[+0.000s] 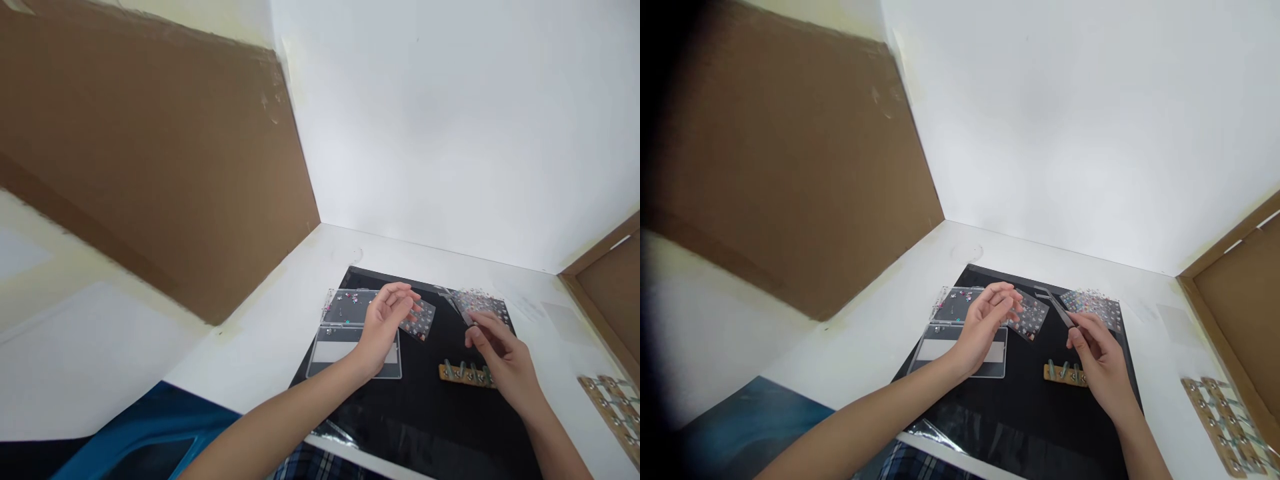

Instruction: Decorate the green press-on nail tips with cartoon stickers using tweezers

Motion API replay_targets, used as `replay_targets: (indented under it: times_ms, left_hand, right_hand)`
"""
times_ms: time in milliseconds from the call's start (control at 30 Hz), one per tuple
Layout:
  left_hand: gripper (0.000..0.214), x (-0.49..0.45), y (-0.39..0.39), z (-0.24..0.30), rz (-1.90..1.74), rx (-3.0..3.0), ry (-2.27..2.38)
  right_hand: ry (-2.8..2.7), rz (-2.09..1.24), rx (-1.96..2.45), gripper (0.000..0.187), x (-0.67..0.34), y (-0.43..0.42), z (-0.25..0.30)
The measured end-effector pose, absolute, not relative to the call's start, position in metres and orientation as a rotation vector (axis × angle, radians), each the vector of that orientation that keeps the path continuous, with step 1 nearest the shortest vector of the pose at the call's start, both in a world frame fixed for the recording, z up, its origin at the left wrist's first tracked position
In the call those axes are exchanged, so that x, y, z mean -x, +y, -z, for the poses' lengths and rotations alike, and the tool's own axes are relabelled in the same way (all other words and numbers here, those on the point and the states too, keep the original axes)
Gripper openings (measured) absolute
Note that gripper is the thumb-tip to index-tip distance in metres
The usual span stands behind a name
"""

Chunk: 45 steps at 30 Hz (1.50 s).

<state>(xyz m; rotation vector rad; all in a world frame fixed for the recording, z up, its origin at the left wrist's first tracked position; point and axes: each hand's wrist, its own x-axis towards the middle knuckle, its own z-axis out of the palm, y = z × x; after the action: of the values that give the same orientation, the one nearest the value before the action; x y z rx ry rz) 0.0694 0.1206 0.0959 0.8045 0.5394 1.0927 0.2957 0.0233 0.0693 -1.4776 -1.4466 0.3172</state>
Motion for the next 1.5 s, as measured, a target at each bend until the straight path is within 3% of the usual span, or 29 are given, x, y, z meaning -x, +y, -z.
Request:
replay_targets:
  times_ms: [400,667,867,1100,1500]
  left_hand:
    - [0.077,-0.069,0.127,-0.093,-1.061,-0.898,0.624]
    - [0.054,-0.072,0.132,-0.077,-0.901,-1.071,0.728]
    - [0.055,-0.074,0.128,-0.064,-0.796,-1.310,0.748]
    - [0.041,-0.064,0.122,-0.066,-0.695,-1.622,0.674]
    - [0.045,-0.061,0.117,-0.061,-0.715,-1.994,0.571]
  right_hand:
    - [-1.524,-0.514,1.563,0.059,-0.312,0.022,-0.076]
    - [-1.575,-0.378,1.621,0.055,-0.376,0.041,-0.082]
    - [-1.715,-0.293,1.558,0.052,-0.394,0.058,-0.058]
    - [-1.861,-0.149,1.532,0.033,-0.400,0.049,-0.047]
    - [-2.086,0.159,1.408,0.034,-0.391,0.035,-0.061]
